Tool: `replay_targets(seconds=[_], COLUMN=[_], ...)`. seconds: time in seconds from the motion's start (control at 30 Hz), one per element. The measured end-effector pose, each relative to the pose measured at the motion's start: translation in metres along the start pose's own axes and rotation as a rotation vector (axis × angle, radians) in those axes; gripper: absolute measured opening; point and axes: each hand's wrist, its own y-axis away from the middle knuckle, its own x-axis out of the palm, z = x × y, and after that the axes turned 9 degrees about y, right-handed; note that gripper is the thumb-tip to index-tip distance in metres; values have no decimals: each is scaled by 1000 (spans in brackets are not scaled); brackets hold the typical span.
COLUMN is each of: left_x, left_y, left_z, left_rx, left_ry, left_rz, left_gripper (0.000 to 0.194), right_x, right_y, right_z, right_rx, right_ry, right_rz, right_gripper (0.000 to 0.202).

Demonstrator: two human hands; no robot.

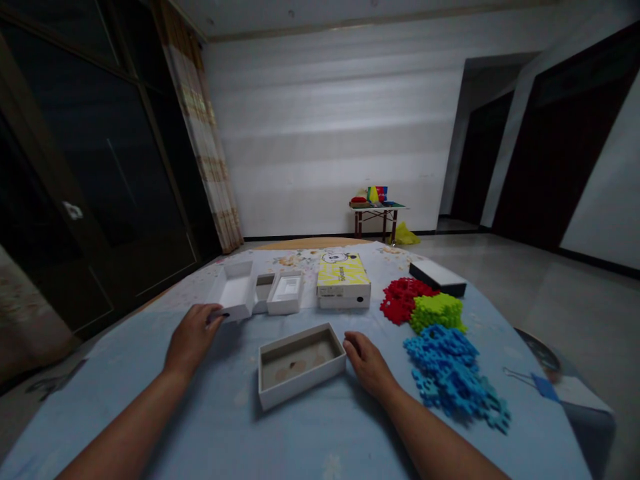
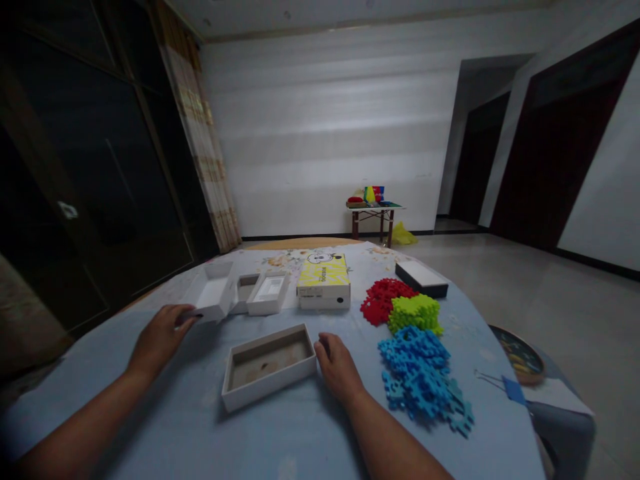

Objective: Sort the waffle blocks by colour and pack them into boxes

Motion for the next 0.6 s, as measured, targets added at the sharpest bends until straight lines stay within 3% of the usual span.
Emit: replay_targets(seconds=[0.17, 0.3, 0.4, 0.6], left_x=[18, 16, 4, -25], left_y=[-16, -7, 8, 33], left_z=[-34, -42, -31, 16], left_rx=[62, 73, 43, -64], left_ry=[92, 94, 35, -192], left_rz=[-16, -13, -10, -14], left_gripper=[33, 34, 36, 36], right_x=[1, 2, 1, 0], right_y=[0, 0, 0, 0], right_z=[-3, -4, -3, -1], right_rx=[-5, 2, -4, -13], right_ry=[-12, -16, -12, 4], right_rz=[4, 10, 16, 12], right_gripper=[34, 34, 34, 36])
